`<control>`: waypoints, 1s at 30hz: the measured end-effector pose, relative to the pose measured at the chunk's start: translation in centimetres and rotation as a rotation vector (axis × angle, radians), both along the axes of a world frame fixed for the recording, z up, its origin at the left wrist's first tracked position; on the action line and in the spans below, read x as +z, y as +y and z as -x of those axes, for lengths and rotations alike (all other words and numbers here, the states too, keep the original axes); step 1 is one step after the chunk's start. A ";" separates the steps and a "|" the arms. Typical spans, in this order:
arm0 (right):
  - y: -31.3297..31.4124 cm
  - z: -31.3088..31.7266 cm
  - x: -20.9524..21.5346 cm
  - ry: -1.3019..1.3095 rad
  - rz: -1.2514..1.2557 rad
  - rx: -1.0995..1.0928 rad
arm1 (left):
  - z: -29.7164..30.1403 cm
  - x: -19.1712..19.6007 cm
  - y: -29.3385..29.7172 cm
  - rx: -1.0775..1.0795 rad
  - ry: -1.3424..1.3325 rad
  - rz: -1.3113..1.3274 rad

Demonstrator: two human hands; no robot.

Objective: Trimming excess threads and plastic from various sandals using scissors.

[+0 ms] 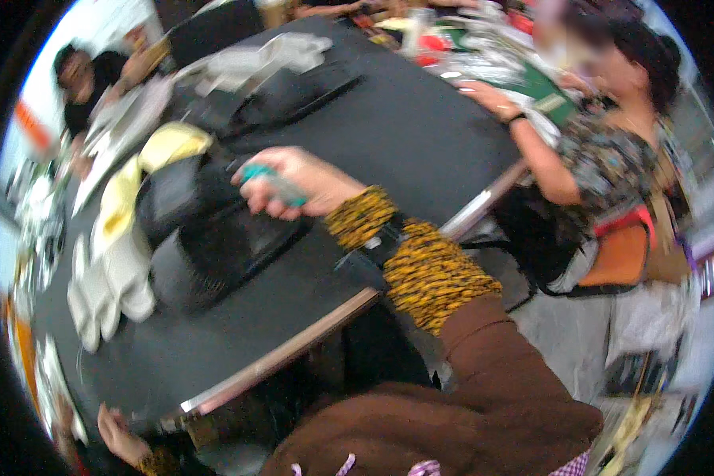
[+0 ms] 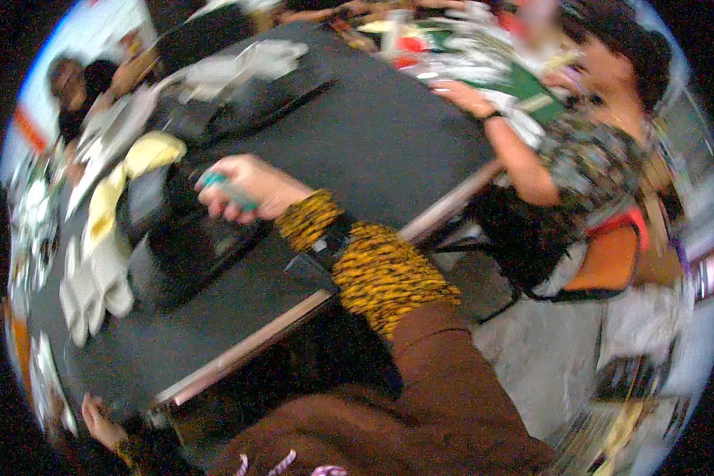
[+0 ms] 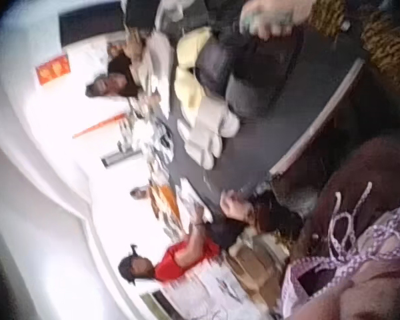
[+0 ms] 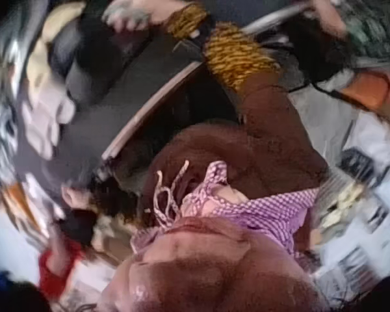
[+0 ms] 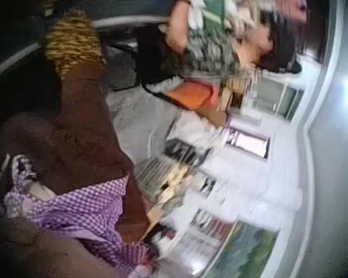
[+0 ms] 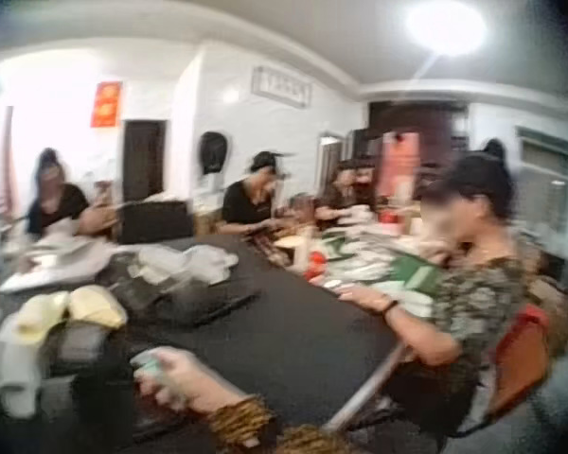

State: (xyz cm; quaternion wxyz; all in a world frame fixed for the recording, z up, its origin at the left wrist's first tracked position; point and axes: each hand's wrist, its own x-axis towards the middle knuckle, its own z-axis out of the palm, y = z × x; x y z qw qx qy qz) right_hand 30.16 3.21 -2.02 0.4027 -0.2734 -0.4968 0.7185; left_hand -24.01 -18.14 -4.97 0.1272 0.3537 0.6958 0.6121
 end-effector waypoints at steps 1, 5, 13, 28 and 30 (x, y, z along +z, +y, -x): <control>0.3 0.0 0.0 0.055 0.038 0.027 | 1.2 -1.0 -0.9 0.038 -0.045 -0.006; 0.6 -0.5 0.7 0.019 0.104 0.048 | 4.1 -4.7 -3.7 0.073 -0.304 0.128; -1.2 2.4 0.6 -0.319 -0.130 -0.104 | 9.7 -18.8 -10.9 0.421 -0.428 0.142; -1.2 1.8 1.5 -0.239 -0.063 -0.148 | 16.0 -38.3 -16.2 0.563 -0.690 0.856; -1.5 1.9 1.8 -0.236 -0.083 -0.160 | 16.5 -37.0 -15.8 0.505 -0.277 1.112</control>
